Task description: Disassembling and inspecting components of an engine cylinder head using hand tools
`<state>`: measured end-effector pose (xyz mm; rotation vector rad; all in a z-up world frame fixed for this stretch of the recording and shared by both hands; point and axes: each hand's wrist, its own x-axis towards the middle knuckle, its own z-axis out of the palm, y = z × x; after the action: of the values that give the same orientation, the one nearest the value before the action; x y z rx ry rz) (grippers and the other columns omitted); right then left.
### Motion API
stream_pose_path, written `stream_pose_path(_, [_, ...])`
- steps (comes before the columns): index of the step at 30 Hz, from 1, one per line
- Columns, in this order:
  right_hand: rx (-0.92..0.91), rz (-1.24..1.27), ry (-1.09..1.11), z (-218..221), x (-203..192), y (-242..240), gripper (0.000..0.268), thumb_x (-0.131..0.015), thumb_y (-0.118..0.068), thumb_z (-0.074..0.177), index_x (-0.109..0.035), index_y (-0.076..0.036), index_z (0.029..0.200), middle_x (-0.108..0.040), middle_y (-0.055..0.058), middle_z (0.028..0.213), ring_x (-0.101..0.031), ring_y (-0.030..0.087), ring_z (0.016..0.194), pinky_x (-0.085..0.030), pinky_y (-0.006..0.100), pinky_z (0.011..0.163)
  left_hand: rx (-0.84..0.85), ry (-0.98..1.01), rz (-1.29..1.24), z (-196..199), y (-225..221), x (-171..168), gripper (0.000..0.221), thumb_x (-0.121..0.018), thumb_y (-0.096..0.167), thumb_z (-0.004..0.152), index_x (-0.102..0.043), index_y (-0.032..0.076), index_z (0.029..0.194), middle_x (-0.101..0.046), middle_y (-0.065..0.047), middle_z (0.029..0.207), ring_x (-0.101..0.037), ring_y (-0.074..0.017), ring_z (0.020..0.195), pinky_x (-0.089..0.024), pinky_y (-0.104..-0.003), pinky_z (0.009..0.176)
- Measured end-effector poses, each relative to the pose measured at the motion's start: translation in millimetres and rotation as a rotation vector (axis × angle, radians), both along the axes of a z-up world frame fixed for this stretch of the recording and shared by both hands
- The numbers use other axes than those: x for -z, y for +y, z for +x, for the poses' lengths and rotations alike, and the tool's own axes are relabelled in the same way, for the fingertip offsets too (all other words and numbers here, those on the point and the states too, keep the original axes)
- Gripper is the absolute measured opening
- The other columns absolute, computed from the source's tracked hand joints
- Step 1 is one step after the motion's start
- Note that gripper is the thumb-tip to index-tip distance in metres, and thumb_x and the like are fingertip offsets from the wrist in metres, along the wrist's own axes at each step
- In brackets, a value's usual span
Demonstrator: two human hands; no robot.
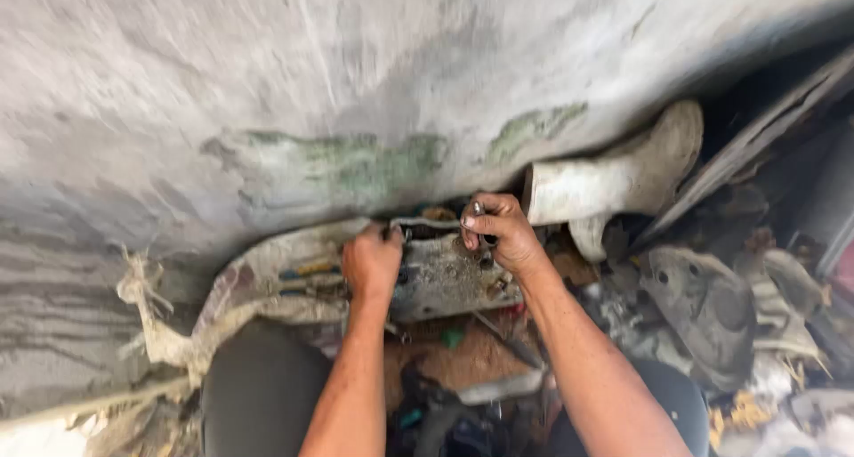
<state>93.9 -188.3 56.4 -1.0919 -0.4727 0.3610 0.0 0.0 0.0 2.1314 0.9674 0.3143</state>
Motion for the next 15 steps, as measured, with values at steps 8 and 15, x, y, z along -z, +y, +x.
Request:
stream_pose_path(8, [0.09,0.024,0.003,-39,22,-19,0.022,-0.077,-0.007,0.078,-0.063,0.005,0.066,-0.052,0.018,0.041,-0.059,0.028,0.041,-0.044,0.029,0.046,-0.237,-0.227,-0.639,-8,6,-10,0.014,-0.067,0.025,0.082,-0.074,0.017,0.091,-0.059,-0.006,0.069,-0.059,-0.0246,0.067,-0.046,-0.036,0.057])
stream_pose_path(15, [0.223,-0.102,0.021,-33,39,-22,0.02,-0.069,-0.013,0.092,-0.068,0.001,0.078,-0.058,0.02,0.048,-0.061,0.024,0.045,-0.048,0.029,0.046,-0.383,-0.583,-1.434,-27,7,-24,0.022,-0.046,-0.002,0.085,-0.062,0.01,0.096,-0.067,-0.01,0.081,-0.073,-0.0236,0.076,-0.062,-0.033,0.066])
